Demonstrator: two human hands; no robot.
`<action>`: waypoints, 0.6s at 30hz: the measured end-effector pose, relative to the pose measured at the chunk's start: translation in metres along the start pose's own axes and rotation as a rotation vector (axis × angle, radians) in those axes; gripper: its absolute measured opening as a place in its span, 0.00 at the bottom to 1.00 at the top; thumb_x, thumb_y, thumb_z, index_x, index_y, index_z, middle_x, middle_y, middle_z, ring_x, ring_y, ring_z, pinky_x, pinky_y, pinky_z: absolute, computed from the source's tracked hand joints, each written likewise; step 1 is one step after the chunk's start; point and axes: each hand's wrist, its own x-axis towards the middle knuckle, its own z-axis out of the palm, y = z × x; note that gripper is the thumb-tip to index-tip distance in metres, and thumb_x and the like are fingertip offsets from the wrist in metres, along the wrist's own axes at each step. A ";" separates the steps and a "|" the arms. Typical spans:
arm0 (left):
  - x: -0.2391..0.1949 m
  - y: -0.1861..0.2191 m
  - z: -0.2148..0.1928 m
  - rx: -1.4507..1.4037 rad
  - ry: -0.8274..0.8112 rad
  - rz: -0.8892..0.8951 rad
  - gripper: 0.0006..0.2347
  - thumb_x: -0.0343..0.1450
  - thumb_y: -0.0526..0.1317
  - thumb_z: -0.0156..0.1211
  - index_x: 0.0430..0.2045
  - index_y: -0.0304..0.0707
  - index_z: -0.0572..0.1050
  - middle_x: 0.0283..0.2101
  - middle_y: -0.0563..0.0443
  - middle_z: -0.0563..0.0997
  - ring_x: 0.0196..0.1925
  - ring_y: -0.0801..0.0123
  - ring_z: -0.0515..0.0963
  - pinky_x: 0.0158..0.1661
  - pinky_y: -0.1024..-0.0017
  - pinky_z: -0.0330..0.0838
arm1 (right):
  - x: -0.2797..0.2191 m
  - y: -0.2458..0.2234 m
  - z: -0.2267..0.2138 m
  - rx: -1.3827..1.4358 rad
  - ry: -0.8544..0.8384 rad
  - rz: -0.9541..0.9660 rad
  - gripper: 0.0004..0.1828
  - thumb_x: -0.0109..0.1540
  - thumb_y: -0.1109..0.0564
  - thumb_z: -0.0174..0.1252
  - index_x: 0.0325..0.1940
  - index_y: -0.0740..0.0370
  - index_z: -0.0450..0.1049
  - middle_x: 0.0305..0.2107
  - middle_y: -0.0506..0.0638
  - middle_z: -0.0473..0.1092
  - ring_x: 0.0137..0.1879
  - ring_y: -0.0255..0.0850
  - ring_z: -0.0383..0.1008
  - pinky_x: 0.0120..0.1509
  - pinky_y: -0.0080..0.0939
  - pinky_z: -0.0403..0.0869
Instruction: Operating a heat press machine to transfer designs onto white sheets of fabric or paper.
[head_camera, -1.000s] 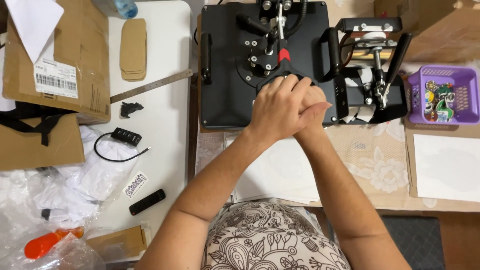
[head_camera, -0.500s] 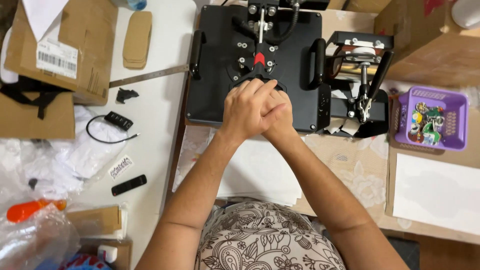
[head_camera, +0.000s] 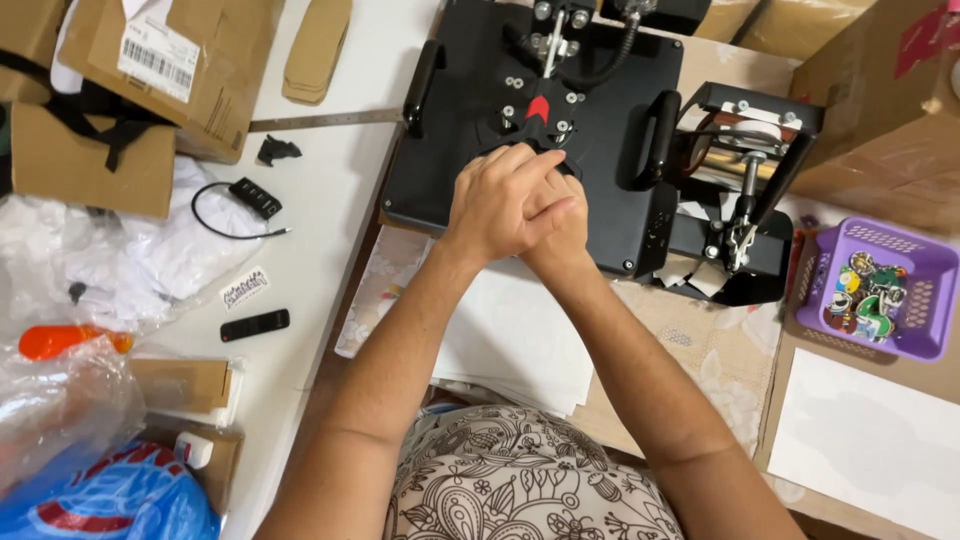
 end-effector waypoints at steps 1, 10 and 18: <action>0.001 0.000 -0.001 -0.007 0.001 -0.003 0.24 0.68 0.63 0.51 0.48 0.47 0.77 0.32 0.56 0.75 0.39 0.62 0.80 0.41 0.64 0.76 | 0.000 -0.001 0.001 -0.014 0.004 0.003 0.13 0.63 0.54 0.54 0.23 0.55 0.68 0.19 0.43 0.62 0.29 0.39 0.66 0.42 0.34 0.66; -0.004 -0.006 0.003 -0.032 0.020 0.060 0.26 0.69 0.65 0.49 0.48 0.46 0.77 0.32 0.56 0.74 0.37 0.63 0.79 0.38 0.65 0.75 | -0.006 -0.005 0.003 -0.130 -0.002 0.060 0.13 0.63 0.53 0.54 0.23 0.54 0.67 0.19 0.43 0.61 0.29 0.39 0.66 0.40 0.35 0.66; -0.007 -0.011 0.012 -0.014 0.107 0.118 0.28 0.68 0.67 0.45 0.47 0.46 0.77 0.32 0.56 0.73 0.35 0.64 0.78 0.35 0.67 0.73 | -0.013 -0.004 0.003 -0.200 -0.013 0.042 0.13 0.62 0.52 0.54 0.23 0.53 0.66 0.20 0.42 0.61 0.29 0.39 0.66 0.39 0.35 0.65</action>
